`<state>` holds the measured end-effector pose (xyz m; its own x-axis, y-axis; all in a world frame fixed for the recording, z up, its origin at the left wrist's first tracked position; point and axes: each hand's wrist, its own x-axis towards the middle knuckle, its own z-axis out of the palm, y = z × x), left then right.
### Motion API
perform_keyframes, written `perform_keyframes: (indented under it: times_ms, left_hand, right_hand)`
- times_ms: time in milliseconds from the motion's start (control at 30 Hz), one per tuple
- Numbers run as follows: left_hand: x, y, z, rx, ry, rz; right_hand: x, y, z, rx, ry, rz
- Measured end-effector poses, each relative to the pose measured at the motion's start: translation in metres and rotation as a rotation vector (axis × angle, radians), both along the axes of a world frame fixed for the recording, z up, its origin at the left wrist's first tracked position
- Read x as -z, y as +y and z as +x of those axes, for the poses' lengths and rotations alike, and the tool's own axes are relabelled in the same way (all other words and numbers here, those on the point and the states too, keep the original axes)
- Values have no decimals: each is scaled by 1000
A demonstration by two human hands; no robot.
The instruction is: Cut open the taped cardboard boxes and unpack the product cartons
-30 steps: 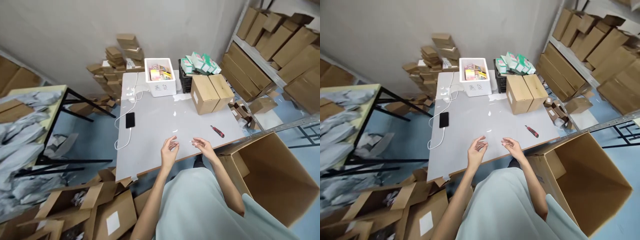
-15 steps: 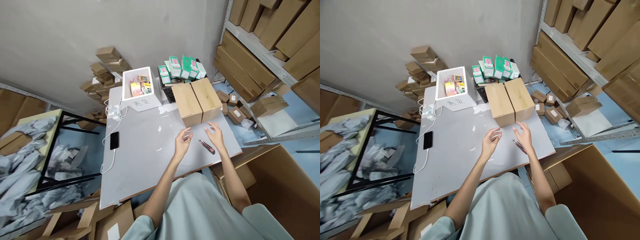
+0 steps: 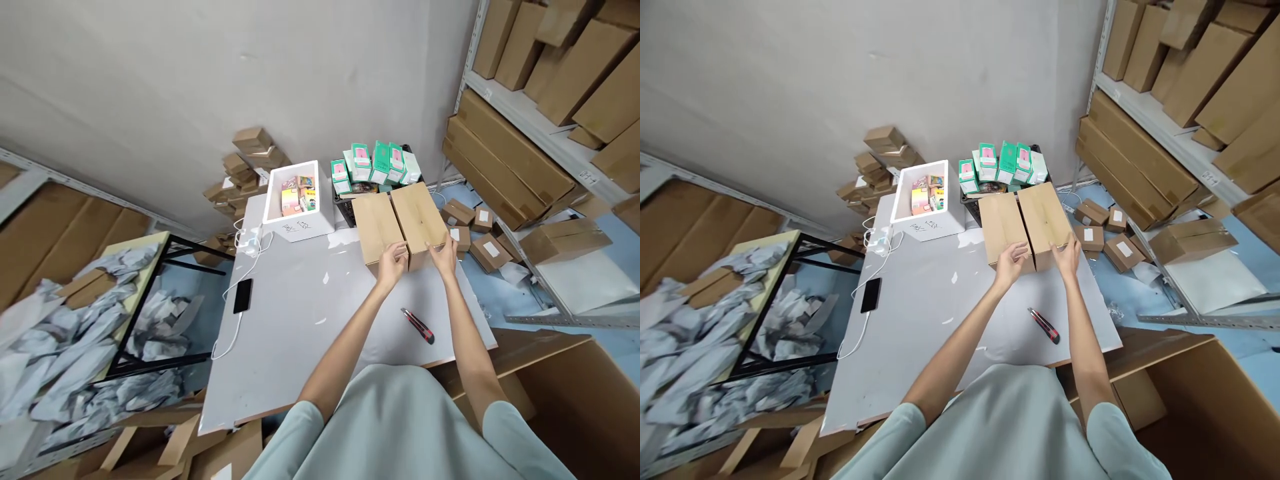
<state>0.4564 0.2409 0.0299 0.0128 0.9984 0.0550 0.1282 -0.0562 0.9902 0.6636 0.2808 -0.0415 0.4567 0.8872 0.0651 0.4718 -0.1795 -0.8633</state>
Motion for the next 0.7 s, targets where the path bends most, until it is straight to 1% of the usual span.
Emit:
perform_keyframes:
  times_ms: [133, 267, 333, 400, 533, 633, 700]
  left_hand:
    - [17, 0, 14, -4, 15, -95]
    - [27, -5, 31, 35, 42, -226]
    - [30, -10, 36, 43, 62, -266]
    - [33, -18, 39, 18, 81, -275]
    - [42, -41, 44, -32, 93, -272]
    - [44, -59, 44, -22, 91, -251]
    - [41, -70, 39, 3, 80, -206]
  right_hand:
    - [7, -5, 17, -47, 60, -8]
    - [8, -19, 18, -31, 98, -18]
    - [9, -33, 13, 8, 124, -22]
    - [11, -50, 5, 62, 154, -25]
    - [12, -85, -8, 184, 158, -20]
    - [4, -110, -15, 254, 161, -7]
    - [-4, -130, -18, 286, 153, -1]
